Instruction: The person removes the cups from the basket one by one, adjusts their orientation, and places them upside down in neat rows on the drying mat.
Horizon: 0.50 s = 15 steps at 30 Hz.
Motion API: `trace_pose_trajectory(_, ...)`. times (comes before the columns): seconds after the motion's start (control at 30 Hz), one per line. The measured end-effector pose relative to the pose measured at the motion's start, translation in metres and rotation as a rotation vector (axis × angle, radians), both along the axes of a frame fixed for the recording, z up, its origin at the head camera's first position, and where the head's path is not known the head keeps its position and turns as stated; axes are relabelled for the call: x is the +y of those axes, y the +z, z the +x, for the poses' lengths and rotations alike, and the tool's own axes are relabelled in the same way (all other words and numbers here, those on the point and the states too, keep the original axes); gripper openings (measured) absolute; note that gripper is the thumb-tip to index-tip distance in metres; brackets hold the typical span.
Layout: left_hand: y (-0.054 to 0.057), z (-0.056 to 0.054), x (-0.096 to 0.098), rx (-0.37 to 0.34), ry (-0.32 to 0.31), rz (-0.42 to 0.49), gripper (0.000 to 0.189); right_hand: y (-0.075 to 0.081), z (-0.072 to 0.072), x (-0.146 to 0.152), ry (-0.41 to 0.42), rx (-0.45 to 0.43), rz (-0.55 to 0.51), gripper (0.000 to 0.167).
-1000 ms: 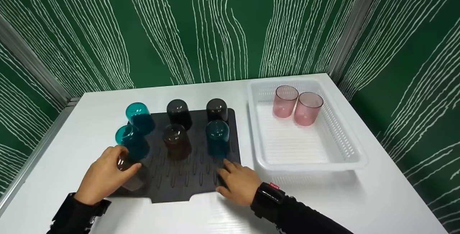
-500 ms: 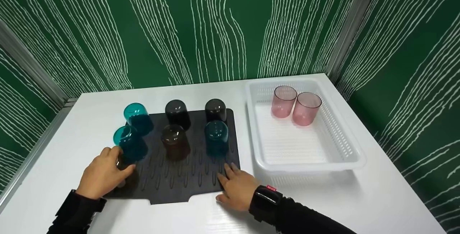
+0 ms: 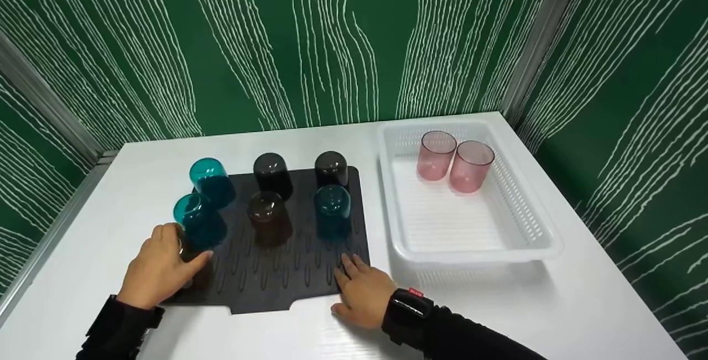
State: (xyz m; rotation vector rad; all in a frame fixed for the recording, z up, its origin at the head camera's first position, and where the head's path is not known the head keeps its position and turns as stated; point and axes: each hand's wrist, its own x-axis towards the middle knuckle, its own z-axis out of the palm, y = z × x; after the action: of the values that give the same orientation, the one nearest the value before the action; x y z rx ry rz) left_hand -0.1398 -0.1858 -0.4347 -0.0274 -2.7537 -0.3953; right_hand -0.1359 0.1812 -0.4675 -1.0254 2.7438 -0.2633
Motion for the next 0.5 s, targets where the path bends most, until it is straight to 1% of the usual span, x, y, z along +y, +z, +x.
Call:
trace_pose_trajectory(0.17, -0.001, 0.0, 0.004, 0.071, 0.022, -0.032, 0.079, 0.001, 0.002, 0.001, 0.01, -0.022, 0.007, 0.069)
trace_pose_trajectory(0.3, 0.001, -0.002, 0.011, 0.194, 0.036, -0.076, 0.08, 0.002, 0.002, 0.001, 0.012, -0.025, 0.001, 0.068)
trace_pose_trajectory(0.4, 0.006, -0.002, 0.023, 0.321, 0.003, -0.063, 0.079, 0.005, 0.001, 0.001, -0.003, -0.047, -0.038, 0.068)
trace_pose_trajectory(0.5, 0.012, 0.0, 0.041, 0.426, -0.083, 0.002, 0.077, 0.013, 0.001, 0.0, -0.029, -0.081, -0.109, 0.069)
